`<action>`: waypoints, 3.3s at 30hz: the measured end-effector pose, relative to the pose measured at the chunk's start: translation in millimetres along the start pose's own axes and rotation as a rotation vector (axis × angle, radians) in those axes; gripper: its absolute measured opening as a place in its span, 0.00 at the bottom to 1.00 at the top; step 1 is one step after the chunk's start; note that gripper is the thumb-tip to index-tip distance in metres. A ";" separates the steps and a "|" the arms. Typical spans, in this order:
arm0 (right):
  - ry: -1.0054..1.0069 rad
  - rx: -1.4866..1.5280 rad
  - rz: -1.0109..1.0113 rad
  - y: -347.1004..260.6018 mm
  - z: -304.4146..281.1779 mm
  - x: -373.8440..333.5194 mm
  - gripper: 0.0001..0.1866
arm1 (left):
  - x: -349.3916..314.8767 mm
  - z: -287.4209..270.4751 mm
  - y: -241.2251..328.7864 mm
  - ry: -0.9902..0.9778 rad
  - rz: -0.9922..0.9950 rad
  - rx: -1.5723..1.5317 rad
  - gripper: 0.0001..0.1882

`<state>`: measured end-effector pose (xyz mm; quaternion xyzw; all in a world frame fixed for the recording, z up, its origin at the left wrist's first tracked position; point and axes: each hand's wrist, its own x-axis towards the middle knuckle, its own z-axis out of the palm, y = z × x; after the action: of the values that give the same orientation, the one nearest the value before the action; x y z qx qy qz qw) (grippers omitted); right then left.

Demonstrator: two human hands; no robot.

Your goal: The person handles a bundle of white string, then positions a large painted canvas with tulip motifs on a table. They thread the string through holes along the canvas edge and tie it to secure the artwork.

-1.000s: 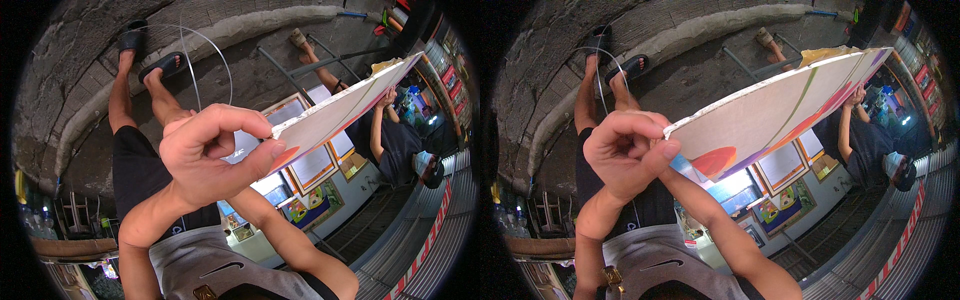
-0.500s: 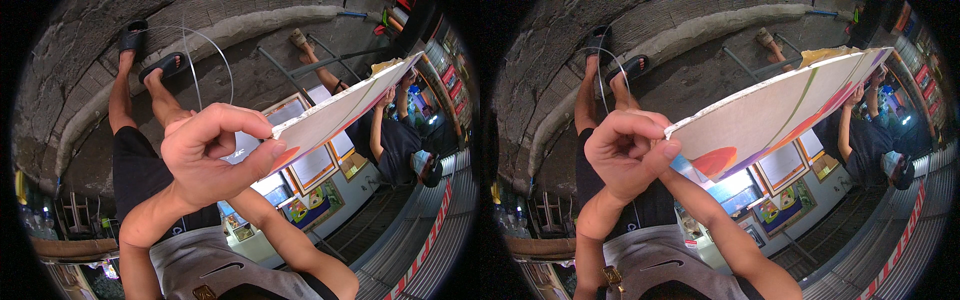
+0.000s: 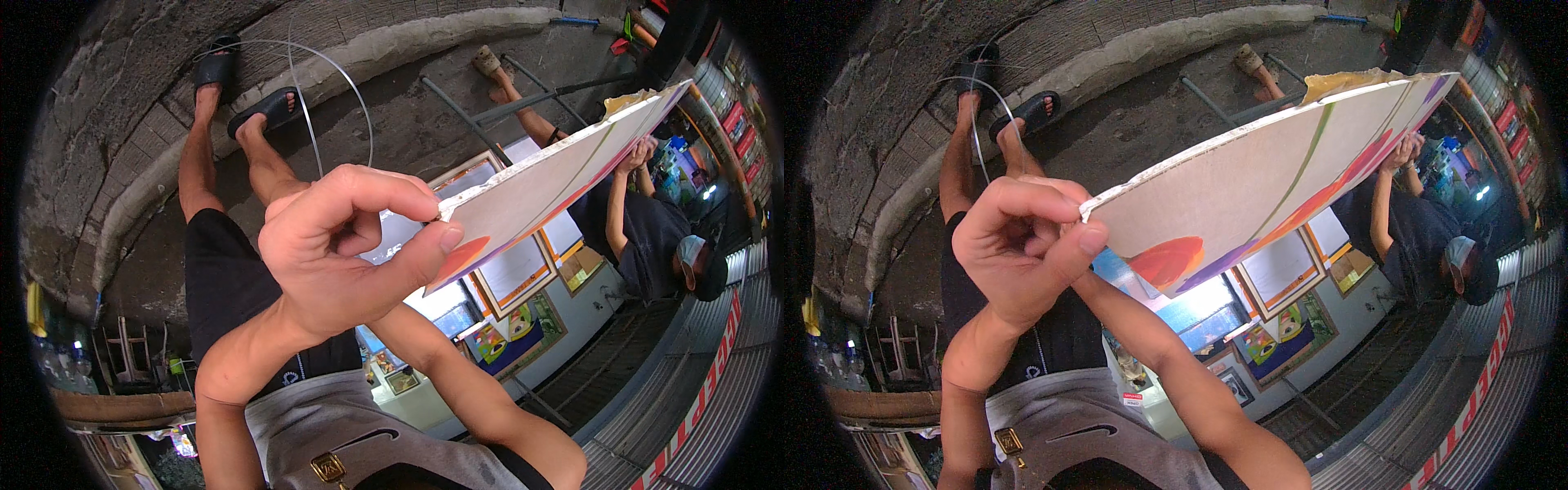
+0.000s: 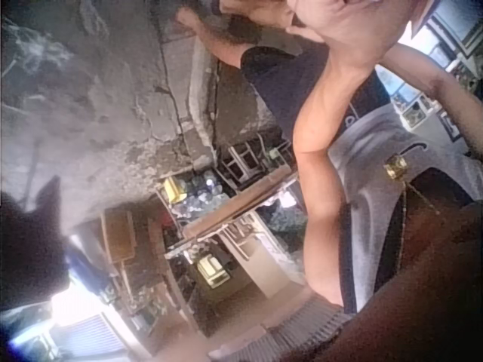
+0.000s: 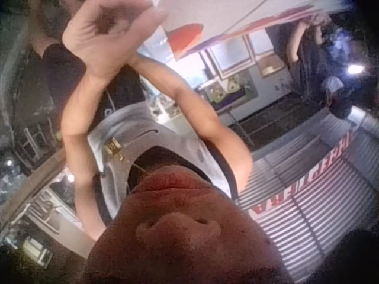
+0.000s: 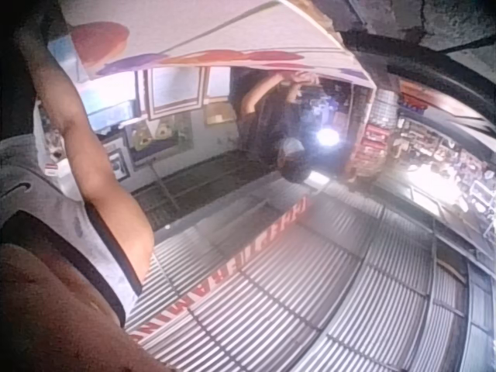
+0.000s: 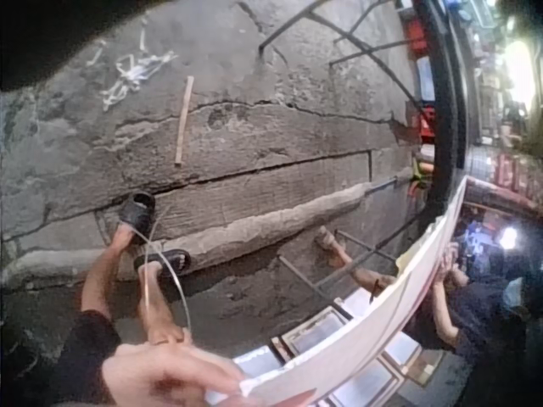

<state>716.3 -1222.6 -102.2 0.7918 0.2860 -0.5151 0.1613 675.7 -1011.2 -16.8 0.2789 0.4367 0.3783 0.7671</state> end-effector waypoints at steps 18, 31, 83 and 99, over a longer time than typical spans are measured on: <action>0.150 -0.016 -0.040 -6.6 -0.2 14.2 0.26 | 9.7 -6.0 -14.8 0.061 -0.204 -0.438 0.12; -0.070 1.114 0.036 10.8 37.9 78.4 0.38 | -6.6 -168.5 -102.2 -0.422 -0.539 1.164 0.18; 0.634 0.552 -0.475 -104.5 63.1 370.6 0.30 | 273.1 -136.1 -260.0 -1.928 0.804 1.325 0.12; 0.697 0.518 -0.538 -102.5 69.7 376.9 0.35 | 260.2 -129.5 -255.3 -1.937 0.794 1.387 0.13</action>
<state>717.7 -1072.4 -469.5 0.8287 0.3796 -0.2978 -0.2836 734.2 -926.7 -389.8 0.8979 -0.3124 -0.0860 0.2979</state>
